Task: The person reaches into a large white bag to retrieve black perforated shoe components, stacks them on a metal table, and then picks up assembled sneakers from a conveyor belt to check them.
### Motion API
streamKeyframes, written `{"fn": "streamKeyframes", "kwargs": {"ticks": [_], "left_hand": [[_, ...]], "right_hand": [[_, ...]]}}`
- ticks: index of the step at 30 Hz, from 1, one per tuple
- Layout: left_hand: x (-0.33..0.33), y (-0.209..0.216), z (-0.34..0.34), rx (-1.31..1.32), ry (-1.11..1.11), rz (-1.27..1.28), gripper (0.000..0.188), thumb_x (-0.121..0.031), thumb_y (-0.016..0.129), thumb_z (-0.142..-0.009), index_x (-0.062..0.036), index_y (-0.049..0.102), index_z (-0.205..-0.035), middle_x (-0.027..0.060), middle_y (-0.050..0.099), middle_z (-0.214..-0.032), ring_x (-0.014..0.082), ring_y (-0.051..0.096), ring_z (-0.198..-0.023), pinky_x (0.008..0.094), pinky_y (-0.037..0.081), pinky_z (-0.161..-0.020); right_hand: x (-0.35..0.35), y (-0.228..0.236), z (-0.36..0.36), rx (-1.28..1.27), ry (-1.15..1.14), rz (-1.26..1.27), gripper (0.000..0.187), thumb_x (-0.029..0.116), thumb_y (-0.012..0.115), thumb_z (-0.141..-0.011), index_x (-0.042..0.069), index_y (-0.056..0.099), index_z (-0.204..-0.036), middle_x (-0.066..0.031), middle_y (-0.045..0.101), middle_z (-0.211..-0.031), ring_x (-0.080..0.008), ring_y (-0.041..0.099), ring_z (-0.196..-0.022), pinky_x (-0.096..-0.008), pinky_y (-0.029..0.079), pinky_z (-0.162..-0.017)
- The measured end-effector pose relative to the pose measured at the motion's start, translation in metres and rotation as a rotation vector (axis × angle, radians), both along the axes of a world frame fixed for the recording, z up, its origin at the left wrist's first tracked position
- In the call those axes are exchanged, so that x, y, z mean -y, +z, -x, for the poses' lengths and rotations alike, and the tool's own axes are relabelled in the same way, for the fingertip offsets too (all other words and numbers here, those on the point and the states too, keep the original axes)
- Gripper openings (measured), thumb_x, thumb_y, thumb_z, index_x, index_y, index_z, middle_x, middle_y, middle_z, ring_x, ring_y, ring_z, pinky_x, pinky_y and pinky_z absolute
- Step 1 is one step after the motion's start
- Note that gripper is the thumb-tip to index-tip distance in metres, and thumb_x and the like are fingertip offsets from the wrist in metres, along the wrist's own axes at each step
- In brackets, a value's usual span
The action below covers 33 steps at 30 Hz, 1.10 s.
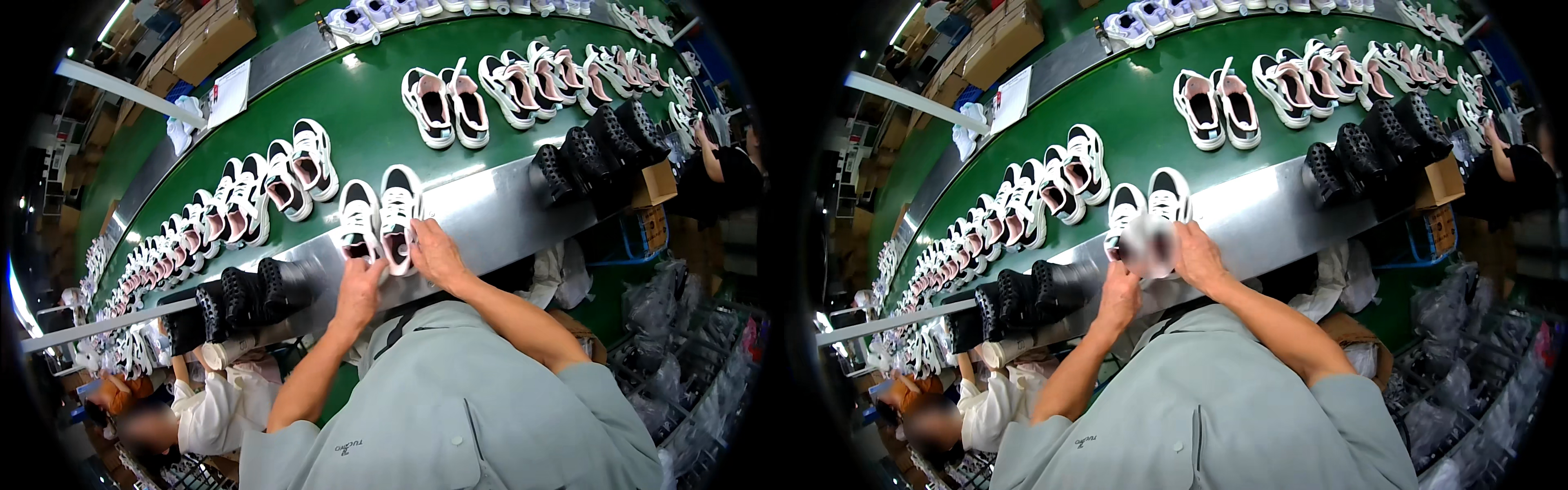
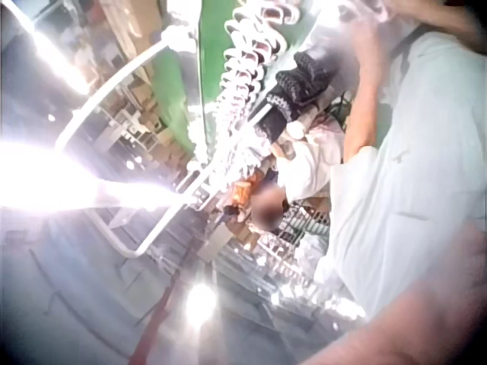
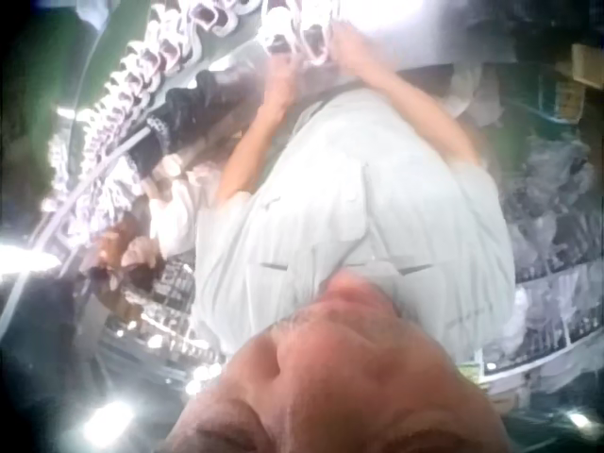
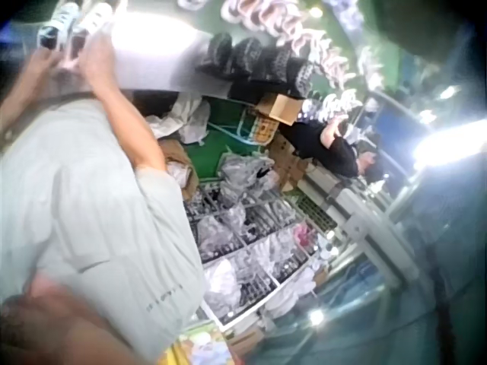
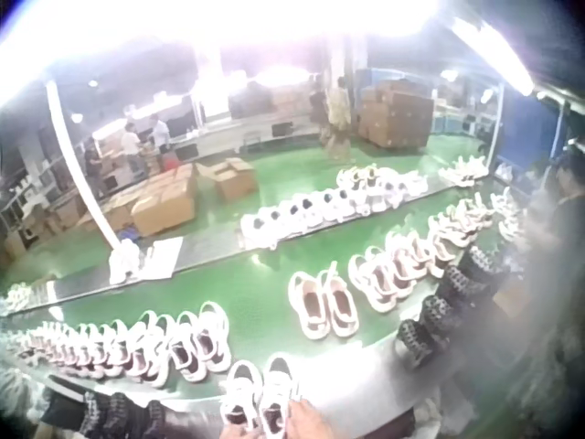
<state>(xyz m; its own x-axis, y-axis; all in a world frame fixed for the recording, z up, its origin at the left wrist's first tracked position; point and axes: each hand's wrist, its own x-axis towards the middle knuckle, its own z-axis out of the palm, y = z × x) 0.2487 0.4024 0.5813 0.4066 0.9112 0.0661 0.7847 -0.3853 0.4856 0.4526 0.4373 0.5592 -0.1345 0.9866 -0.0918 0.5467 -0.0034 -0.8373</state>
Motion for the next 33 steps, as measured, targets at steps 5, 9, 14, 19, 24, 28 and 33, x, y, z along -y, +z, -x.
{"fn": "streamKeyframes", "kwargs": {"ticks": [5, 9, 14, 19, 24, 28, 33], "left_hand": [[-0.014, -0.007, -0.044, -0.302, 0.059, 0.354, 0.047, -0.029, 0.078, -0.078, -0.0192, 0.063, -0.122, 0.0212, 0.065, -0.099, 0.0382, 0.065, -0.088, 0.0511, 0.051, -0.069], [-0.060, -0.020, -0.071, -0.311, 0.054, 0.109, 0.027, -0.028, 0.076, -0.080, -0.0121, 0.065, -0.099, 0.0173, 0.066, -0.083, 0.0356, 0.066, -0.080, 0.0496, 0.051, -0.064], [-0.188, -0.052, -0.065, -0.302, 0.093, 0.009, 0.027, -0.022, 0.071, -0.081, -0.0083, 0.069, -0.103, 0.0201, 0.068, -0.092, 0.0358, 0.065, -0.085, 0.0484, 0.053, -0.069], [-0.245, -0.016, -0.119, -0.458, -0.094, -0.143, 0.048, -0.025, 0.074, -0.079, -0.0103, 0.061, -0.122, 0.0189, 0.059, -0.113, 0.0365, 0.055, -0.109, 0.0532, 0.046, -0.082], [-0.266, -0.021, -0.197, -0.537, -0.227, 0.228, 0.084, -0.053, 0.078, -0.077, -0.0318, 0.041, -0.149, 0.0218, 0.060, -0.128, 0.0401, 0.055, -0.121, 0.0542, 0.050, -0.094], [-0.292, -0.046, -0.222, -0.554, -0.144, 0.358, 0.076, -0.064, 0.071, -0.077, -0.0260, 0.054, -0.140, 0.0178, 0.066, -0.125, 0.0379, 0.061, -0.119, 0.0517, 0.052, -0.090], [-0.296, -0.051, -0.228, -0.397, -0.256, -0.007, 0.043, -0.053, 0.066, -0.086, -0.0105, 0.068, -0.091, 0.0168, 0.072, -0.083, 0.0358, 0.071, -0.081, 0.0507, 0.053, -0.069]], "right_hand": [[-0.022, -0.015, -0.019, -0.147, -0.039, 0.028, 0.051, 0.009, 0.064, -0.085, -0.003, 0.053, -0.132, -0.0189, 0.059, -0.115, -0.0308, 0.063, -0.092, -0.0407, 0.054, -0.081], [-0.008, -0.057, -0.073, -0.385, -0.276, 0.340, 0.043, 0.012, 0.066, -0.087, -0.005, 0.058, -0.126, -0.0127, 0.065, -0.107, -0.0176, 0.064, -0.079, -0.0311, 0.055, -0.071], [0.015, -0.036, -0.122, -0.461, -0.426, 0.529, 0.034, 0.012, 0.064, -0.090, -0.005, 0.062, -0.119, -0.0101, 0.067, -0.097, -0.0153, 0.065, -0.078, -0.0290, 0.054, -0.067], [0.058, -0.034, -0.170, -0.456, -0.682, 0.541, 0.033, 0.013, 0.063, -0.092, -0.004, 0.062, -0.119, -0.0101, 0.067, -0.097, -0.0156, 0.065, -0.079, -0.0281, 0.054, -0.067], [0.105, -0.034, -0.183, -0.471, -0.806, 0.580, 0.032, 0.014, 0.066, -0.092, -0.003, 0.061, -0.118, -0.0087, 0.067, -0.095, -0.0150, 0.066, -0.079, -0.0275, 0.054, -0.067], [0.120, -0.007, -0.191, -0.424, -0.982, 0.470, 0.028, 0.011, 0.067, -0.091, 0.000, 0.063, -0.116, -0.0054, 0.067, -0.093, -0.0134, 0.065, -0.076, -0.0286, 0.054, -0.066], [0.096, 0.046, -0.221, 0.165, -1.033, 0.019, 0.032, 0.016, 0.070, -0.090, 0.000, 0.063, -0.117, -0.0069, 0.064, -0.087, -0.0176, 0.060, -0.070, -0.0317, 0.051, -0.066]]}}
